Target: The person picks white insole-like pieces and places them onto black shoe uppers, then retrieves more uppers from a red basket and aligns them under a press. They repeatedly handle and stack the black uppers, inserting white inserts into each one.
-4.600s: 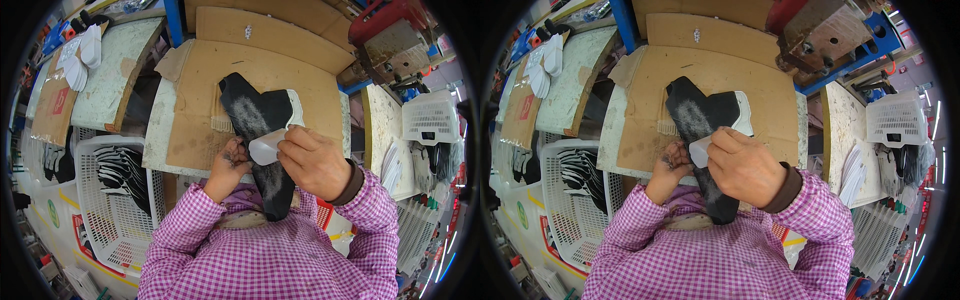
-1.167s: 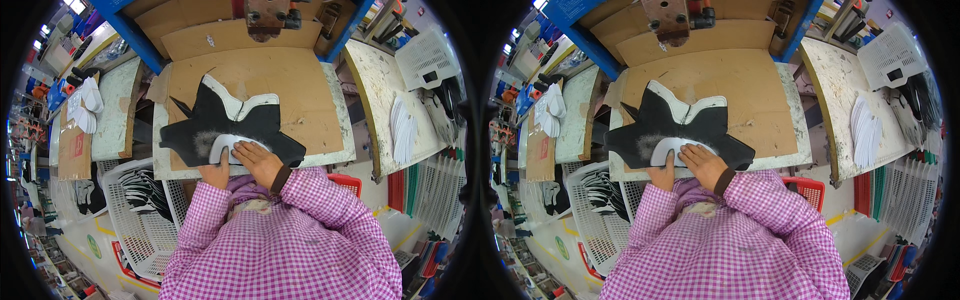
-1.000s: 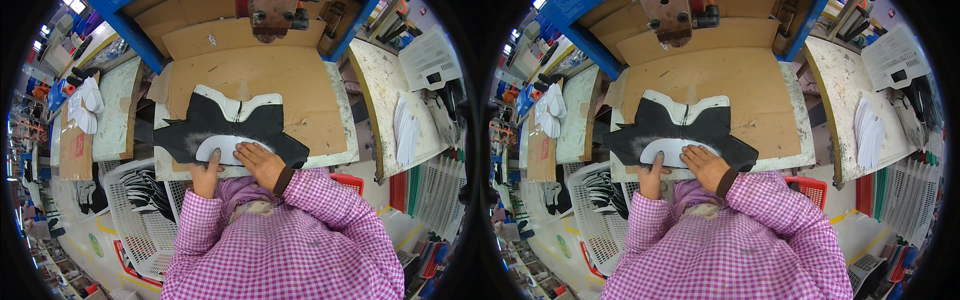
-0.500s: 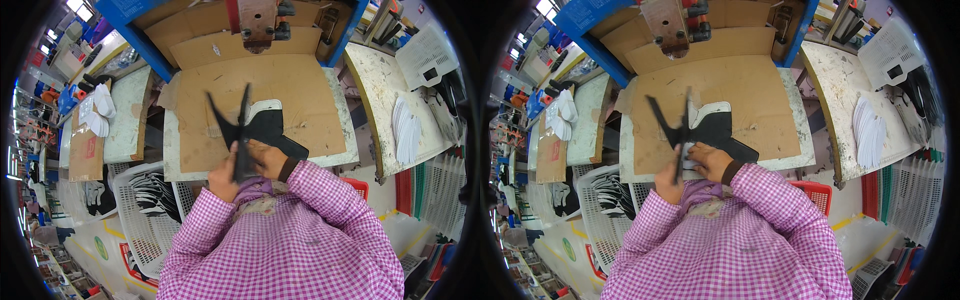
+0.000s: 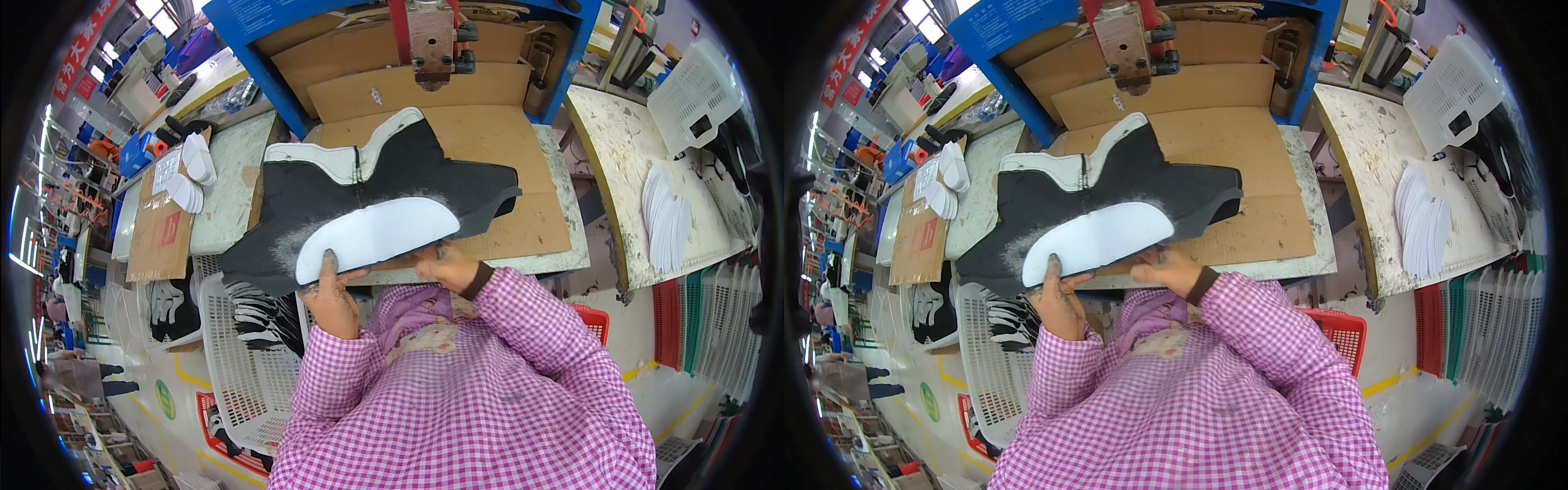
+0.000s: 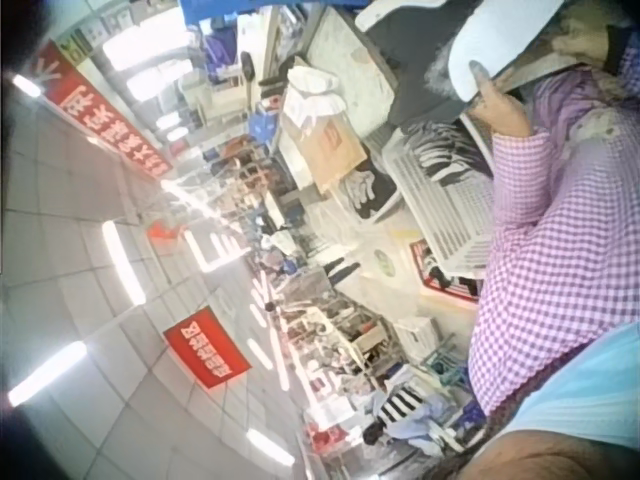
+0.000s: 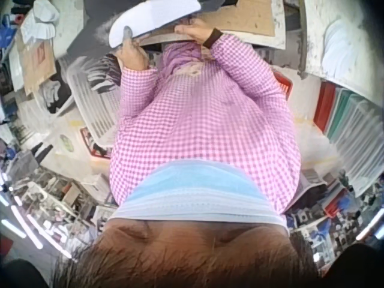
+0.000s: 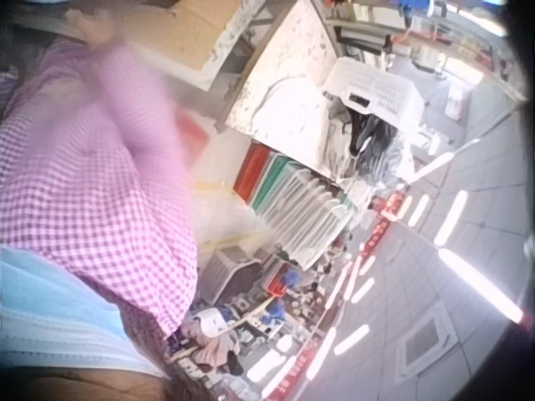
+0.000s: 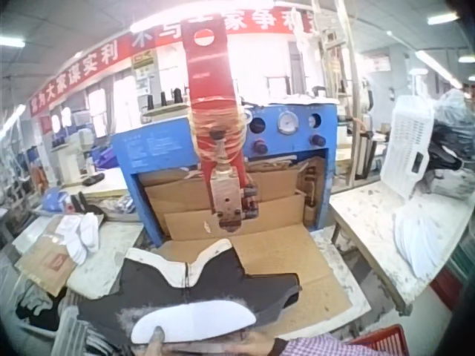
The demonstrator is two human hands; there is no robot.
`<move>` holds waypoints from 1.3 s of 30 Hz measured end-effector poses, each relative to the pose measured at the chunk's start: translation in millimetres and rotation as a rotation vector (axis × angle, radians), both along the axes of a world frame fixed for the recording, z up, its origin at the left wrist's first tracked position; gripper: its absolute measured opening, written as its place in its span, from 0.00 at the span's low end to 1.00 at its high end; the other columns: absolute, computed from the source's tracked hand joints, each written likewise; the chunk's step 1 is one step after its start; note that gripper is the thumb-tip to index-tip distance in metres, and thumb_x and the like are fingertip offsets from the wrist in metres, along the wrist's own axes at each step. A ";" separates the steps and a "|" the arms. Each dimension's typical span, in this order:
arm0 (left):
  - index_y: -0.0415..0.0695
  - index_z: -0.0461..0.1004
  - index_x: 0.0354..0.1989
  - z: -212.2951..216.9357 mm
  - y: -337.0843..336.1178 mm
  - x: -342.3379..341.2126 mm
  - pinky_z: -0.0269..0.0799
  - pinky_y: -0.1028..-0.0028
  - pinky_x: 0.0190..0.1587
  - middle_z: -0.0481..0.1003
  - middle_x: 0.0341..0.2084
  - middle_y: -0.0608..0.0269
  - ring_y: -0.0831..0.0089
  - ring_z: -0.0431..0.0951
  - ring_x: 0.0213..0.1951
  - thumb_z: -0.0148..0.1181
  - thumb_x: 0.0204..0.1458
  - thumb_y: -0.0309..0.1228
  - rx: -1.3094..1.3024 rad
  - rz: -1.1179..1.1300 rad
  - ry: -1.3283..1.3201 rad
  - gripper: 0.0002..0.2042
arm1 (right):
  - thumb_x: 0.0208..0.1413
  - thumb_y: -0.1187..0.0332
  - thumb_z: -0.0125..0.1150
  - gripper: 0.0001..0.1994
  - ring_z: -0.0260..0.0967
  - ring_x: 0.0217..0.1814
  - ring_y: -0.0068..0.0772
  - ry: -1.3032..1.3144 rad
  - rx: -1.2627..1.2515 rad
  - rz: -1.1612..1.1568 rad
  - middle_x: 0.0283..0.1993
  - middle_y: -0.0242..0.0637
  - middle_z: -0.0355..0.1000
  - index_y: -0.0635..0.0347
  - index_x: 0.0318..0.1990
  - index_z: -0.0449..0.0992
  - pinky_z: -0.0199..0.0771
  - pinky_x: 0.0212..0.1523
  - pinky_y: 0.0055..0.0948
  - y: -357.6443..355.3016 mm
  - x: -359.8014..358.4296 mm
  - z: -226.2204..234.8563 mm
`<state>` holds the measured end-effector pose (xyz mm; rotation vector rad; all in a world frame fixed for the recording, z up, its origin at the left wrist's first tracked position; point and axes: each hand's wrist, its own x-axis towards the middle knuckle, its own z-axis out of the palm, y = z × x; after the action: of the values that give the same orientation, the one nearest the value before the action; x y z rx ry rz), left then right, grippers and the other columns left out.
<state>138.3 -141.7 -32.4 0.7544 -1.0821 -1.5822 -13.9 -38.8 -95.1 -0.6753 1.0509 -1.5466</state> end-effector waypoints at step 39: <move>0.33 0.71 0.41 -74.7 -11.5 8.8 0.72 0.72 0.35 0.76 0.23 0.56 0.68 0.76 0.27 0.49 0.58 0.29 -1.050 0.184 -0.704 0.11 | 0.44 0.80 0.55 0.27 0.75 0.40 0.49 1.351 -0.308 -0.315 0.45 0.53 0.72 0.65 0.57 0.67 0.75 0.39 0.32 -35.3 40.8 8.4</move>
<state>147.1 -153.2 -107.1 0.6235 -2.0199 -0.3925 26.9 -74.1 -86.7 -1.9837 1.9520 -1.4386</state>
